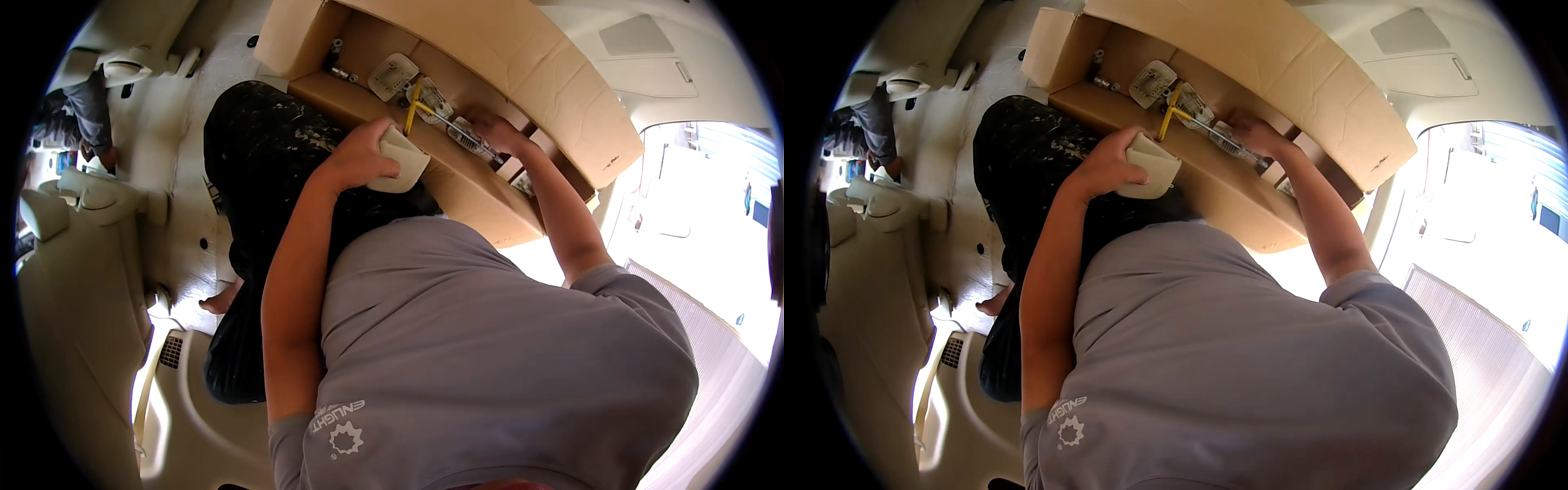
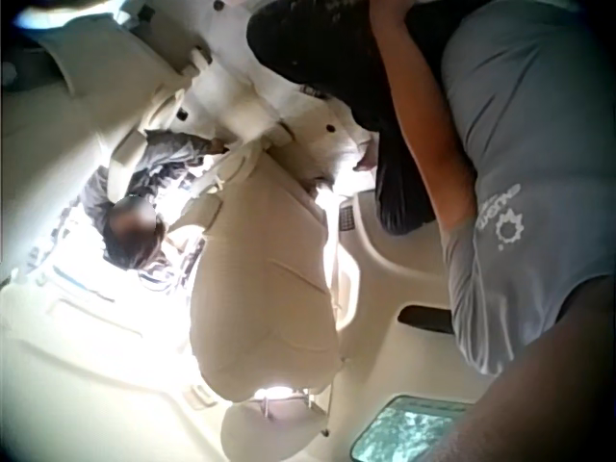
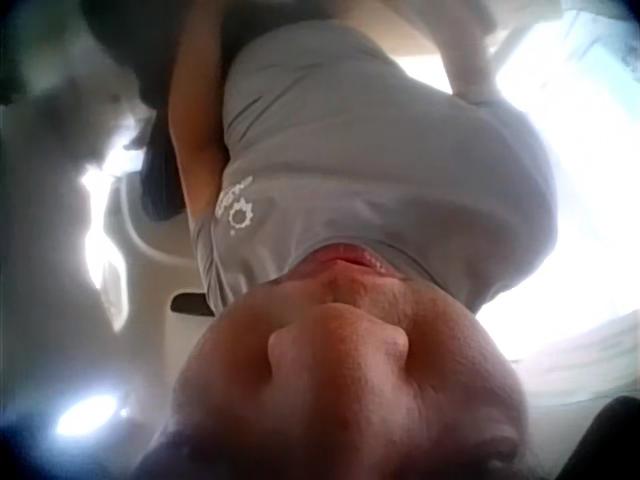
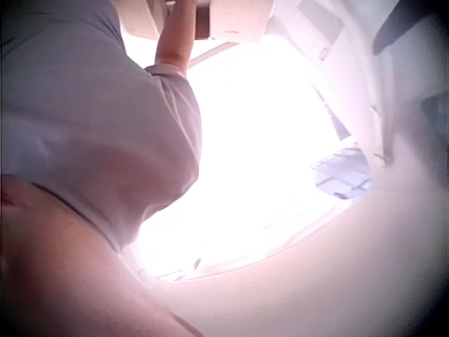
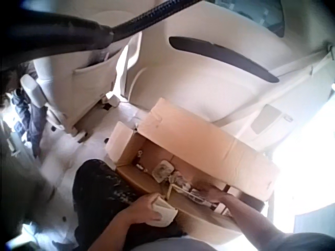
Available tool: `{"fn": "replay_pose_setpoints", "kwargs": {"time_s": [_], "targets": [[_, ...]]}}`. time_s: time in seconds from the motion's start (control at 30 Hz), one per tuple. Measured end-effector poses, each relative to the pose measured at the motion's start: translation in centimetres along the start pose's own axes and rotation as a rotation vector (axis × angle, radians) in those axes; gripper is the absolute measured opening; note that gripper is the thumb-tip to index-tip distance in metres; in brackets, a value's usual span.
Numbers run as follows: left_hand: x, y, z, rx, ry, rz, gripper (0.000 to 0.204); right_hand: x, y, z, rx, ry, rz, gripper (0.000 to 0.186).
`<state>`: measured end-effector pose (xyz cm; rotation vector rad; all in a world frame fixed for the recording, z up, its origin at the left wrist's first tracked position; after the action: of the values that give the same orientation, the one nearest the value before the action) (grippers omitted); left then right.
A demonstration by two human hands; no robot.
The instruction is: The person is kneeling on the floor of a car's rear passenger area, installing beige plastic trim pieces. They use a cordless power drill to secure the parts to the floor and handle several plastic components from a cardboard box.
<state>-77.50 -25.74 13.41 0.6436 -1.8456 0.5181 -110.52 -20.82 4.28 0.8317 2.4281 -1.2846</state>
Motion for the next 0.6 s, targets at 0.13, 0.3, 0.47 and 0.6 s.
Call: {"fn": "replay_pose_setpoints", "kwargs": {"time_s": [0.13,0.3,0.47,0.6], "targets": [[-0.5,0.2,0.2,0.010,0.052,-0.015,0.056,2.0,0.4,0.0,-0.109,0.180,0.195,0.036],[-0.2,-0.1,-0.3,0.015,0.036,-0.038,0.054,0.5,0.1,-2.0,-0.220,0.192,0.348,0.044],[-0.5,0.1,0.1,-0.010,0.066,-0.059,0.054,0.2,0.5,-1.9,-0.385,0.104,0.418,0.041],[-1.2,-0.1,0.1,0.014,0.105,-0.004,0.057,-2.5,-2.1,-1.3,-0.140,-0.085,0.053,0.033]]}}
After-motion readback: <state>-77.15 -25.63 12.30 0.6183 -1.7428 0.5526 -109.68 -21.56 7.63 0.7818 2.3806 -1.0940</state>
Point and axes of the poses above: each hand's wrist, its own z-axis towards the middle knuckle, its own y-axis out of the palm, x = y × z, the point moved 6 cm from there along z, towards the middle knuckle
